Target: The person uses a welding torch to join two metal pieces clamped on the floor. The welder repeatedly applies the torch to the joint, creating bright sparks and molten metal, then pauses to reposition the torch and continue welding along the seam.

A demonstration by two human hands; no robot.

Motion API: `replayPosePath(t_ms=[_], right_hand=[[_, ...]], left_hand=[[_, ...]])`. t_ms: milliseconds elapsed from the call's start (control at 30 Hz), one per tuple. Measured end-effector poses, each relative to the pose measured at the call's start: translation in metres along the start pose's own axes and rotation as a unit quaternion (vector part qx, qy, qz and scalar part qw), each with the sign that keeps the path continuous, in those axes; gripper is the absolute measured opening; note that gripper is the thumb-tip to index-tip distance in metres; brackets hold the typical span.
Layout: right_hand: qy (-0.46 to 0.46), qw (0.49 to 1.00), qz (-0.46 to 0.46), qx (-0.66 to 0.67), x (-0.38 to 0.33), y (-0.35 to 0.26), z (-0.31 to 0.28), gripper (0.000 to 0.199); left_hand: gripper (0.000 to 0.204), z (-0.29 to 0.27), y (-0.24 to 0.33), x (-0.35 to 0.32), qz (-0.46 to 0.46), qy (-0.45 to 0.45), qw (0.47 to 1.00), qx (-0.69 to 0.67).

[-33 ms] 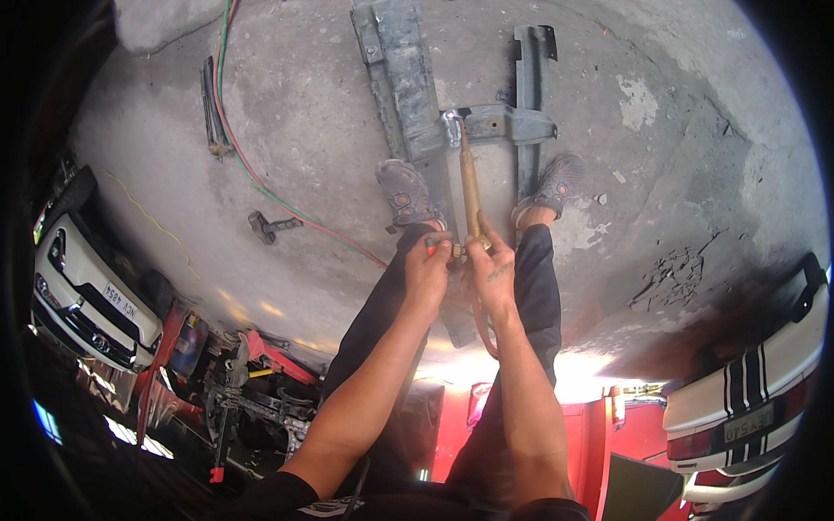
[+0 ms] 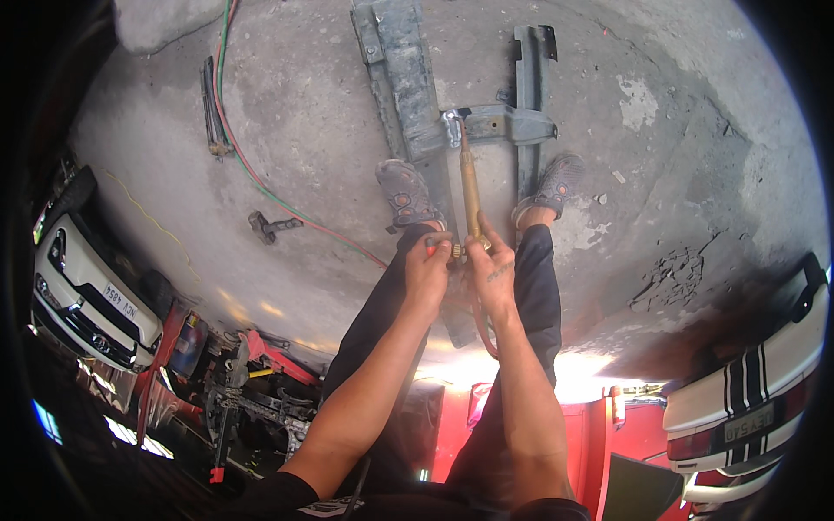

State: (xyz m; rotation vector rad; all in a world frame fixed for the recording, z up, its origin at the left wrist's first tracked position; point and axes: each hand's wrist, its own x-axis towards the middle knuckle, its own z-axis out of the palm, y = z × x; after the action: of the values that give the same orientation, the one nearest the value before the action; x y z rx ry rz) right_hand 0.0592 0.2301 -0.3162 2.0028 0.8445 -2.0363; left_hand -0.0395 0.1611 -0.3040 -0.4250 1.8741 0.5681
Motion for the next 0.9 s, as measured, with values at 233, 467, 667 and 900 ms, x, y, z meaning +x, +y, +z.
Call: replayPosePath(t_ms=[233, 467, 667, 900], right_hand=[[0.005, 0.999, 0.004, 0.032, 0.005, -0.005, 0.004, 0.059], [0.001, 1.0, 0.003, 0.013, 0.009, -0.006, 0.004, 0.059], [0.008, 1.0, -0.005, 0.011, 0.006, -0.002, 0.004, 0.059], [0.004, 1.0, 0.028, -0.006, -0.006, -0.004, 0.002, 0.063]], left_hand=[[0.021, -0.002, 0.006, 0.001, 0.005, -0.015, 1.0, 0.009], [0.021, 0.0, 0.001, 0.01, 0.019, -0.008, 1.0, -0.001], [0.022, 0.0, 0.004, 0.01, 0.006, -0.002, 1.0, 0.004], [0.022, 0.0, 0.005, 0.009, 0.003, 0.013, 1.0, -0.015]])
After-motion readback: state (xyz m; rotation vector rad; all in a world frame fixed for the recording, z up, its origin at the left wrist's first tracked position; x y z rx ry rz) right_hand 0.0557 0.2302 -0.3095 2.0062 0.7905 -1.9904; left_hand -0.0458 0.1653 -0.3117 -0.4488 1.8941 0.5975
